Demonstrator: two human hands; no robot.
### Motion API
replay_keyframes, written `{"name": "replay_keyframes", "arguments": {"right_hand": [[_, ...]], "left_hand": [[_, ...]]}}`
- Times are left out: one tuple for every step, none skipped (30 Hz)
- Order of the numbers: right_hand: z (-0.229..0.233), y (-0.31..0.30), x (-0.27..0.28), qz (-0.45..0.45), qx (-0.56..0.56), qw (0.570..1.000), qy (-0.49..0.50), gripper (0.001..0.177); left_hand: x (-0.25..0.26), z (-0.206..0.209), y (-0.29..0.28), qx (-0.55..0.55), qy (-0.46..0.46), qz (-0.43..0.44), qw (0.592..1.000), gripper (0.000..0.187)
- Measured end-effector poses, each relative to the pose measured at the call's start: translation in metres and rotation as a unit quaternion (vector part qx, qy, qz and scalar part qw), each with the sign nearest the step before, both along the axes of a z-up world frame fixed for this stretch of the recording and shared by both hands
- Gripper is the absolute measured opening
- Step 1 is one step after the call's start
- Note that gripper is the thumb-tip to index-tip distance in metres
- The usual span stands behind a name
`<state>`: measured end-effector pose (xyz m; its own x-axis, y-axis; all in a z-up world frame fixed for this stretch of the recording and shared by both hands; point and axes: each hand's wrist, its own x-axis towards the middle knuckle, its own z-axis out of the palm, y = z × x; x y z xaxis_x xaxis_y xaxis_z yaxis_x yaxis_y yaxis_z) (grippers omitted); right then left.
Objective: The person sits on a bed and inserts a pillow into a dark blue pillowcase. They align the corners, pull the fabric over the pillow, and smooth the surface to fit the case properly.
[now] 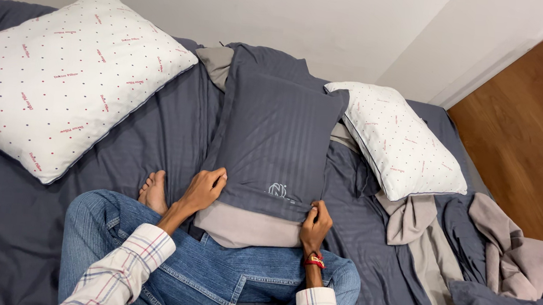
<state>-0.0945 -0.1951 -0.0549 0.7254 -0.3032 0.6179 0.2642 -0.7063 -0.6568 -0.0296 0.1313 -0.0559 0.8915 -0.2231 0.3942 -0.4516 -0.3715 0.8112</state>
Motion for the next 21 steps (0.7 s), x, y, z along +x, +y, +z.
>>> {"name": "replay_keyframes", "arguments": {"right_hand": [[0.000,0.001,-0.001,0.003,0.004,1.000,0.002,0.015],[0.001,0.001,-0.004,0.005,0.007,1.000,0.007,0.014],[0.002,0.001,-0.004,0.007,0.011,1.000,0.010,0.014],[0.003,0.001,-0.005,0.008,0.015,1.000,0.013,0.013],[0.003,0.000,-0.008,0.012,0.014,1.000,-0.002,0.013],[0.003,0.002,-0.013,0.015,0.012,1.000,-0.017,0.013],[0.004,0.002,-0.016,0.018,0.011,0.999,-0.031,0.013],[0.007,0.000,-0.013,0.019,-0.003,0.999,-0.030,0.013],[0.006,0.000,-0.015,0.022,-0.013,0.999,-0.024,0.014],[0.006,0.001,-0.017,0.025,-0.024,0.999,-0.017,0.014],[0.004,0.002,-0.018,0.018,-0.016,1.000,0.002,0.014],[0.004,0.002,-0.017,0.012,-0.008,1.000,0.022,0.015],[0.004,0.002,-0.014,0.004,-0.003,0.999,0.038,0.015],[0.004,0.002,-0.012,0.000,-0.004,0.999,0.039,0.015],[0.004,0.002,-0.011,-0.005,-0.005,0.999,0.039,0.015],[0.003,0.002,-0.013,-0.011,-0.006,0.999,0.040,0.015],[0.004,0.002,-0.012,0.001,0.006,0.999,0.035,0.016],[0.005,0.002,-0.013,0.013,0.018,0.999,0.030,0.016],[0.007,0.001,-0.014,0.027,0.028,0.999,0.025,0.016],[0.008,0.000,-0.015,0.034,0.029,0.999,0.019,0.016],[0.008,0.000,-0.018,0.040,0.031,0.999,0.015,0.015]], "left_hand": [[0.000,-0.001,0.000,0.003,0.014,0.000,1.000,0.024],[0.001,-0.002,0.000,0.006,0.028,0.001,1.000,0.023],[0.002,-0.002,-0.001,0.004,0.017,0.002,1.000,0.023],[0.001,-0.003,-0.001,0.001,0.006,0.004,1.000,0.024],[0.001,-0.004,-0.003,-0.003,-0.007,0.005,1.000,0.025],[-0.005,-0.005,-0.002,0.001,0.010,-0.002,1.000,0.026],[-0.015,-0.007,0.000,0.006,0.028,-0.010,1.000,0.026],[-0.018,-0.007,0.000,0.011,0.046,-0.018,0.999,0.027],[-0.020,-0.007,0.001,0.014,0.039,-0.010,0.999,0.027],[-0.021,-0.005,0.001,0.018,0.032,-0.002,0.999,0.028],[-0.023,-0.004,0.001,0.023,0.026,0.006,0.999,0.028],[-0.027,-0.003,0.002,0.024,0.029,0.017,0.999,0.026],[-0.027,0.000,0.000,0.023,0.028,0.028,0.999,0.025],[-0.029,0.002,-0.002,0.022,0.028,0.038,0.999,0.023],[-0.032,0.004,-0.003,0.026,0.021,0.046,0.998,0.023],[-0.035,0.006,-0.004,0.029,0.014,0.054,0.998,0.023],[-0.034,0.009,-0.004,0.033,0.003,0.062,0.998,0.023],[-0.034,0.012,-0.003,0.031,0.006,0.064,0.997,0.022],[-0.036,0.015,-0.003,0.027,0.009,0.069,0.997,0.021],[-0.037,0.017,-0.002,0.022,0.012,0.073,0.997,0.021],[-0.041,0.017,-0.003,0.010,0.012,0.084,0.996,0.021]]}}
